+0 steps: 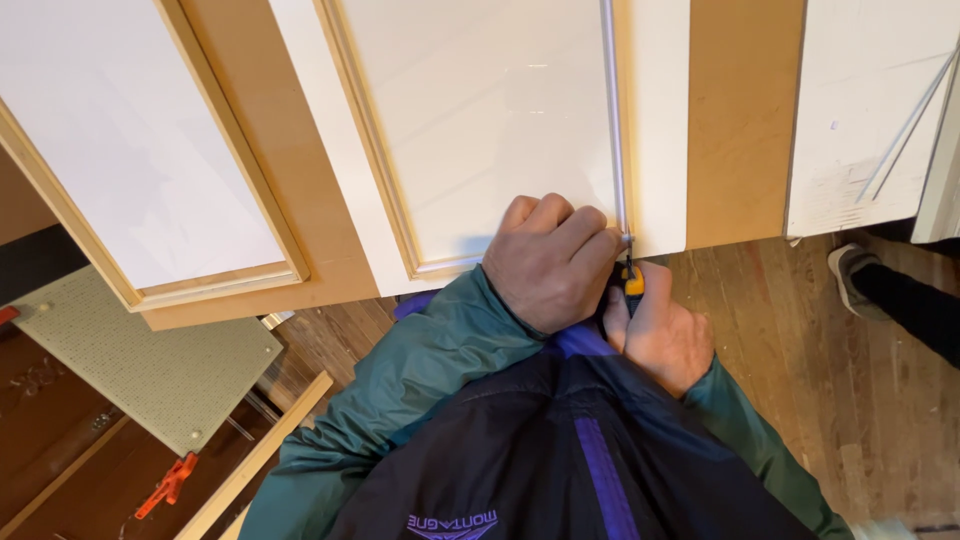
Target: Assembling and preparing components for a picture frame, including cutting spacers and cleaning the frame interior.
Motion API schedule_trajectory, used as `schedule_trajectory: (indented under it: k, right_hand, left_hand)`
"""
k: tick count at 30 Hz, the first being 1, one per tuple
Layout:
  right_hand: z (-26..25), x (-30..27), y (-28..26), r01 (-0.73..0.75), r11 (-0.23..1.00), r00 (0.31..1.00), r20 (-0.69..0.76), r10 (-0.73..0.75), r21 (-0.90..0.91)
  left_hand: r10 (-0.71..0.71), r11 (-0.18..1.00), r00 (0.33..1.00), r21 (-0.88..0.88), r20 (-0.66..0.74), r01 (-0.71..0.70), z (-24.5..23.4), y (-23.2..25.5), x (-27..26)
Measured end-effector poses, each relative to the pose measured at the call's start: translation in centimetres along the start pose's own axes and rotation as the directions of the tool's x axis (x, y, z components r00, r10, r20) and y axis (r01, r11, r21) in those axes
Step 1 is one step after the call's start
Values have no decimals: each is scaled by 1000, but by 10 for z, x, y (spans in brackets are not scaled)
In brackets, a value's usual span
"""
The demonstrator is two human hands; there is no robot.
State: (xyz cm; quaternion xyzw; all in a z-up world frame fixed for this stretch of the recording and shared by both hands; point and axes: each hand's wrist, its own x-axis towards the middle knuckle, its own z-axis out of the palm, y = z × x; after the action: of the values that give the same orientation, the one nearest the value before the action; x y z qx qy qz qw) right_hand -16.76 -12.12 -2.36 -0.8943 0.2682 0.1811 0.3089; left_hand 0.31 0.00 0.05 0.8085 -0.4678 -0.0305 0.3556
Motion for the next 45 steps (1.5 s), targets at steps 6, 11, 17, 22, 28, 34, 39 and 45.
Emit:
schedule_trajectory:
  k: [6,11,17,22,28,34,39,45]
  right_hand:
    - [1,0,0,-21,1000,1000,2,21,4]
    - [-1,0,-4,-40,999,999,29,40,-18]
    - [1,0,-6,-55,997,998,21,56,-52]
    - [2,2,-7,-87,990,996,13,89,-107]
    - [8,0,-3,-76,991,997,-7,75,-113]
    - [9,-1,-6,-130,983,992,-12,129,-132]
    - [10,1,-6,-162,979,986,9,164,-128]
    - [6,1,-8,-131,988,991,12,133,-84]
  left_hand:
    - [8,1000,1000,9,-10,-8,1,0,-2]
    - [21,1000,1000,-6,-3,-21,1,0,-2]
    - [29,1000,999,-1,-43,-29,5,-1,-6]
    - [43,999,998,22,-38,-42,5,-2,-7]
    - [39,999,997,-4,-74,-40,0,-1,-4]
    - [40,999,998,9,-54,-39,2,-2,-6]
    - [50,999,996,20,-73,-49,6,-3,-8]
    - [29,1000,999,11,-42,-29,7,-2,-8]
